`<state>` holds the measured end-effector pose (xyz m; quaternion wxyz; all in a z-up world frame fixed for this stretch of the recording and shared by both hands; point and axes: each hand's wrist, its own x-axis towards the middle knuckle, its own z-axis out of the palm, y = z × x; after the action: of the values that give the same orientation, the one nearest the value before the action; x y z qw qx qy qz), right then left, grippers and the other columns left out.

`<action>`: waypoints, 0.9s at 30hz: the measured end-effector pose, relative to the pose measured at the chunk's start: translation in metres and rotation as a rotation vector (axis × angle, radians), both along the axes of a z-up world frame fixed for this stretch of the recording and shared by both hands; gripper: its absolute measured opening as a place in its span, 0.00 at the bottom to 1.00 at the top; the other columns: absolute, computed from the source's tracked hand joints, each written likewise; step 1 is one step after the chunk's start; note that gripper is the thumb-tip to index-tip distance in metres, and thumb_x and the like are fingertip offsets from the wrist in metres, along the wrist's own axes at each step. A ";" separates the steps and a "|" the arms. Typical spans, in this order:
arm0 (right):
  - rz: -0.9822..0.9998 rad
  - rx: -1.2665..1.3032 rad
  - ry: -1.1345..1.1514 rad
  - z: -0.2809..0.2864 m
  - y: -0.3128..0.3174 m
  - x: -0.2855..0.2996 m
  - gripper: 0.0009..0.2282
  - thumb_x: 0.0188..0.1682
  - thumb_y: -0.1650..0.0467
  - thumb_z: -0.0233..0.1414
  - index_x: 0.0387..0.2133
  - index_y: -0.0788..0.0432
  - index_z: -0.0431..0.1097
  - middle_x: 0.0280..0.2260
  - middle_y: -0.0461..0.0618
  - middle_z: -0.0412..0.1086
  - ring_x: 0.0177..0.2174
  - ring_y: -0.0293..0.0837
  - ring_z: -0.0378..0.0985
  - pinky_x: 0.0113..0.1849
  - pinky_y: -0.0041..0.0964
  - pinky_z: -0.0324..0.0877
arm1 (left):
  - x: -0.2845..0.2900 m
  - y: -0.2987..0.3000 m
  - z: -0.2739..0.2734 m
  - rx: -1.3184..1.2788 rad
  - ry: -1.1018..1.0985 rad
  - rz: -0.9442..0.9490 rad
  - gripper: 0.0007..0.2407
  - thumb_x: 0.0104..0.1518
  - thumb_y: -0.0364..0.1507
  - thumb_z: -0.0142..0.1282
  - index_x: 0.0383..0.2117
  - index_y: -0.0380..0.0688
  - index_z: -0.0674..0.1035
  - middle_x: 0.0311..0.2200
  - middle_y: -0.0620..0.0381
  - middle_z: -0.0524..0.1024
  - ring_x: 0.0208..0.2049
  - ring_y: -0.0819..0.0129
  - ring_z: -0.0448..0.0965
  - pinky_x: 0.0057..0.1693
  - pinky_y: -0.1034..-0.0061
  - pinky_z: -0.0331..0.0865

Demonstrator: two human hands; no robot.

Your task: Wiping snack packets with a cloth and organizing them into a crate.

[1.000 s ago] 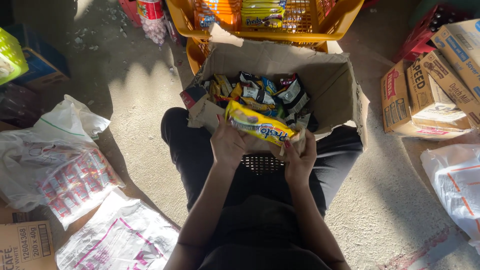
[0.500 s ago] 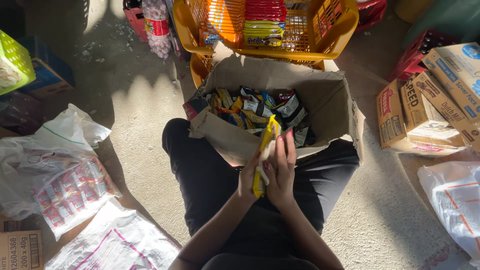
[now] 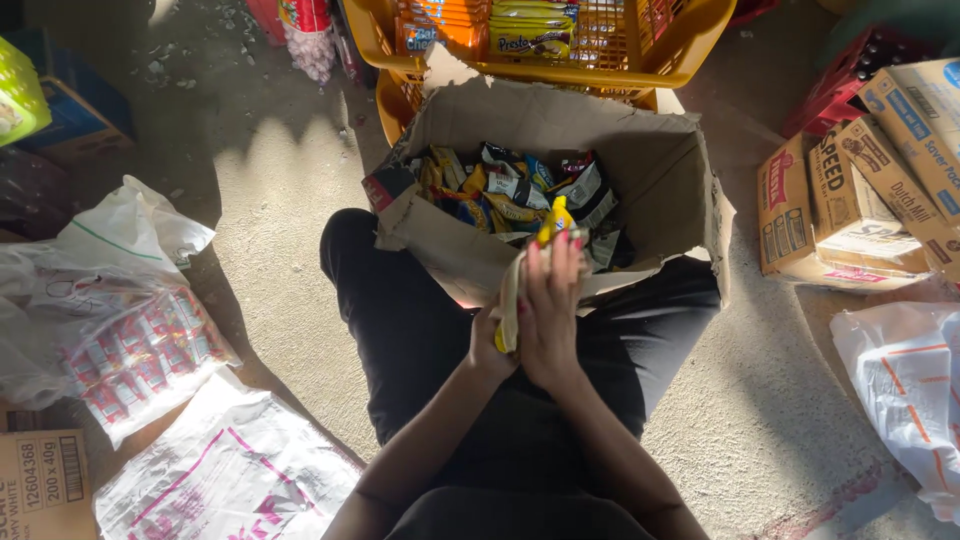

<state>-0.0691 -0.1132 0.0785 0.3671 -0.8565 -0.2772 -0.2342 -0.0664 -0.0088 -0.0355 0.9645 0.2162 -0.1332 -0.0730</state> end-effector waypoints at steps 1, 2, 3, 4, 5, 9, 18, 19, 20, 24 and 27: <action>0.001 -0.001 -0.003 0.007 -0.005 0.007 0.25 0.60 0.67 0.33 0.71 0.65 0.51 0.73 0.70 0.34 0.72 0.69 0.31 0.69 0.68 0.33 | 0.000 -0.002 0.010 -0.001 -0.003 0.001 0.24 0.75 0.36 0.42 0.74 0.39 0.59 0.66 0.44 0.63 0.64 0.59 0.68 0.68 0.65 0.67; -0.045 0.033 0.001 0.013 -0.010 0.013 0.25 0.61 0.66 0.32 0.71 0.64 0.51 0.73 0.71 0.34 0.72 0.68 0.31 0.69 0.66 0.35 | -0.001 -0.005 0.021 0.191 -0.204 0.137 0.20 0.74 0.35 0.43 0.68 0.39 0.61 0.70 0.46 0.60 0.67 0.61 0.67 0.68 0.65 0.66; -0.093 0.065 0.010 0.019 -0.016 0.018 0.25 0.61 0.65 0.31 0.71 0.64 0.50 0.73 0.72 0.33 0.73 0.68 0.32 0.69 0.65 0.37 | -0.004 -0.009 0.030 0.381 -0.401 0.272 0.17 0.74 0.34 0.45 0.62 0.39 0.64 0.73 0.49 0.57 0.69 0.63 0.65 0.69 0.66 0.65; -0.093 0.063 0.012 0.024 -0.018 0.018 0.25 0.61 0.65 0.31 0.71 0.64 0.50 0.73 0.72 0.33 0.73 0.68 0.32 0.69 0.65 0.37 | -0.006 -0.009 0.047 0.379 -0.398 0.272 0.17 0.74 0.34 0.45 0.62 0.39 0.64 0.73 0.49 0.57 0.69 0.63 0.65 0.69 0.66 0.65; -0.078 0.114 0.028 0.027 -0.020 0.017 0.25 0.63 0.65 0.32 0.71 0.65 0.49 0.73 0.72 0.36 0.73 0.68 0.35 0.70 0.64 0.38 | -0.011 -0.009 0.064 0.222 -0.172 0.097 0.21 0.70 0.33 0.43 0.68 0.42 0.60 0.71 0.51 0.59 0.68 0.67 0.66 0.69 0.71 0.64; -0.083 0.104 0.087 0.023 -0.007 -0.010 0.24 0.63 0.67 0.36 0.70 0.66 0.50 0.71 0.76 0.36 0.71 0.72 0.36 0.67 0.62 0.44 | -0.008 -0.004 0.036 -0.117 0.036 -0.065 0.24 0.77 0.35 0.39 0.75 0.38 0.56 0.67 0.43 0.62 0.64 0.61 0.69 0.69 0.65 0.66; -0.060 0.093 0.051 -0.006 -0.006 -0.026 0.22 0.59 0.75 0.40 0.68 0.56 0.60 0.73 0.63 0.48 0.73 0.64 0.46 0.70 0.57 0.48 | -0.022 0.001 0.110 0.040 -0.084 -0.042 0.28 0.71 0.34 0.39 0.77 0.47 0.48 0.72 0.45 0.57 0.66 0.64 0.66 0.68 0.70 0.64; -0.066 0.092 0.045 -0.005 -0.009 -0.021 0.22 0.59 0.75 0.40 0.68 0.56 0.60 0.73 0.63 0.48 0.73 0.64 0.46 0.70 0.57 0.48 | -0.023 0.000 0.113 0.039 -0.090 -0.048 0.28 0.71 0.34 0.39 0.77 0.47 0.48 0.72 0.45 0.57 0.66 0.64 0.66 0.68 0.70 0.64; -0.102 0.160 0.041 -0.003 -0.012 -0.015 0.22 0.58 0.76 0.42 0.67 0.60 0.59 0.72 0.64 0.49 0.72 0.65 0.47 0.70 0.58 0.48 | -0.024 -0.002 0.116 0.055 -0.082 -0.082 0.29 0.69 0.32 0.41 0.76 0.48 0.47 0.72 0.49 0.56 0.68 0.66 0.65 0.70 0.71 0.62; 0.006 0.718 0.121 0.000 -0.015 -0.016 0.19 0.56 0.79 0.53 0.59 0.60 0.58 0.71 0.63 0.45 0.66 0.59 0.60 0.63 0.49 0.62 | -0.021 -0.006 0.089 0.068 0.010 -0.112 0.31 0.66 0.26 0.43 0.77 0.45 0.47 0.70 0.51 0.58 0.66 0.66 0.68 0.68 0.72 0.66; -0.158 0.404 -0.109 0.009 -0.012 -0.029 0.19 0.50 0.81 0.56 0.55 0.68 0.63 0.61 0.68 0.57 0.63 0.59 0.60 0.61 0.48 0.64 | -0.017 -0.001 0.077 -0.065 0.002 -0.085 0.30 0.69 0.25 0.42 0.77 0.46 0.48 0.67 0.48 0.62 0.61 0.65 0.72 0.63 0.73 0.70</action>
<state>-0.0977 -0.1253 0.0873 0.4961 -0.7708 -0.1761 -0.3588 -0.0831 -0.0101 0.0419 0.9672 0.1787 -0.1434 -0.1096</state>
